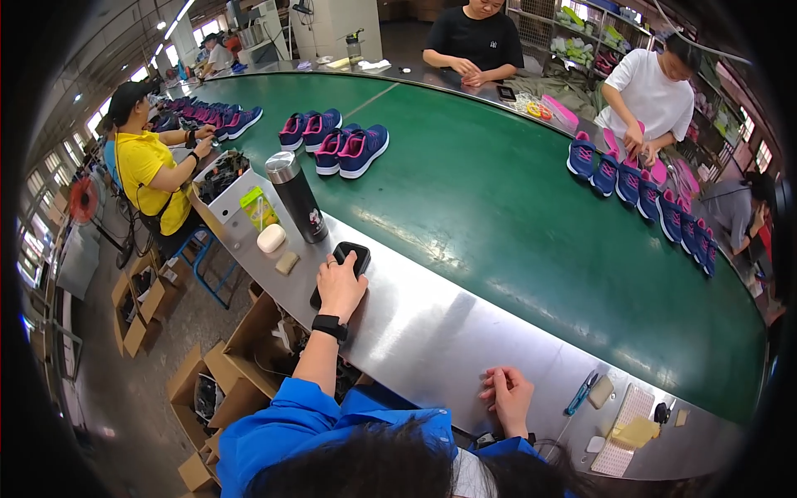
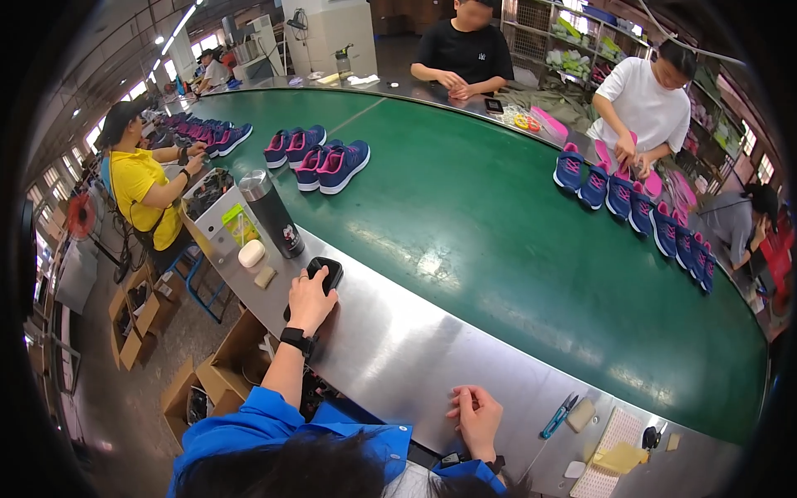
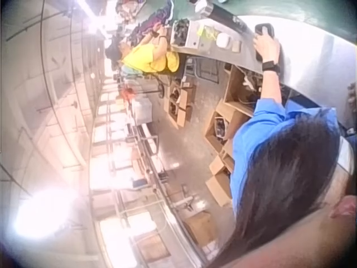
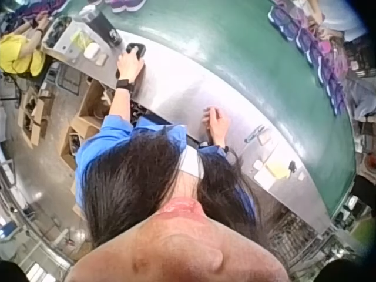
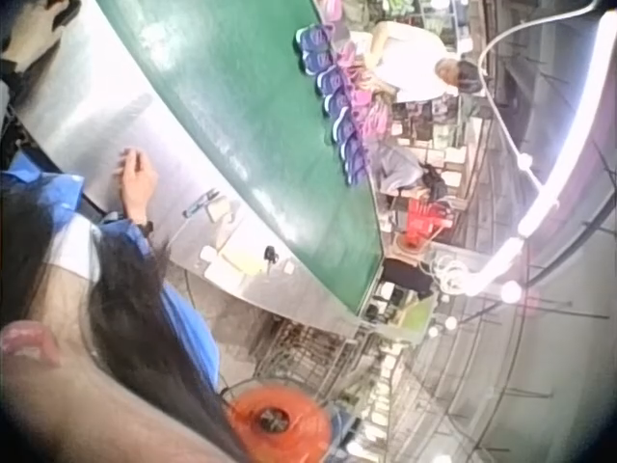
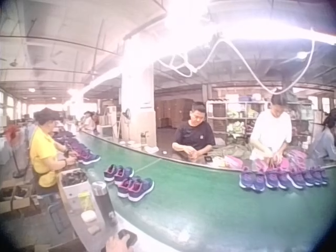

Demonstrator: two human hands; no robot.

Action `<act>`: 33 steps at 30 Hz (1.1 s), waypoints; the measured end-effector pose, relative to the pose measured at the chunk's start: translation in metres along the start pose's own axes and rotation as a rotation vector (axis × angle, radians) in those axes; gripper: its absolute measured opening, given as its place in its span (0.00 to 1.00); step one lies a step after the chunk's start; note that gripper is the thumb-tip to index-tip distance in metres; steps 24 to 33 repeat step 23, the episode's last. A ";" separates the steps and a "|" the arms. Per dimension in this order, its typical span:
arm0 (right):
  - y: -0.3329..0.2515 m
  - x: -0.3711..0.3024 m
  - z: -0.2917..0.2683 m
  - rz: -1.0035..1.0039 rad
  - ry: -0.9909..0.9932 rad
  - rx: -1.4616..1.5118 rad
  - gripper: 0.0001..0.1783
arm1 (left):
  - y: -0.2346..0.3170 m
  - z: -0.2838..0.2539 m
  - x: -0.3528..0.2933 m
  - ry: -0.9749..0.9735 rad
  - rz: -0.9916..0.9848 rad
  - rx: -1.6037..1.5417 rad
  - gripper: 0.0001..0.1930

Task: Inspecting and trimming loose threads from finished sneakers on an assembly line.

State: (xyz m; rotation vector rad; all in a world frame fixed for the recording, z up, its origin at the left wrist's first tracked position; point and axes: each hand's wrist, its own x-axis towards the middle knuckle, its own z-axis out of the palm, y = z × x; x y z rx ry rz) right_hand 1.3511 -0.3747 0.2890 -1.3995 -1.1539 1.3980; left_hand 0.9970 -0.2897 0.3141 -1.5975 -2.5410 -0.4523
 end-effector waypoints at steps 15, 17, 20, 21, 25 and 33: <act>0.003 -0.003 -0.006 0.021 -0.022 0.052 0.11 | 0.000 -0.008 -0.007 -0.024 0.048 -0.072 0.27; 0.001 -0.004 -0.006 0.024 -0.025 0.045 0.11 | -0.001 -0.006 -0.017 -0.022 0.099 -0.105 0.30; 0.001 -0.006 -0.010 0.038 -0.023 0.044 0.11 | 0.008 -0.017 -0.035 -0.111 0.180 -0.181 0.42; 0.002 -0.007 -0.012 0.045 -0.019 0.048 0.11 | 0.008 -0.024 -0.042 -0.108 0.167 -0.204 0.43; 0.004 -0.009 -0.016 0.031 -0.031 0.053 0.11 | 0.005 -0.030 -0.050 -0.111 0.153 -0.226 0.44; 0.004 -0.009 -0.016 0.031 -0.031 0.053 0.11 | 0.005 -0.030 -0.050 -0.111 0.153 -0.226 0.44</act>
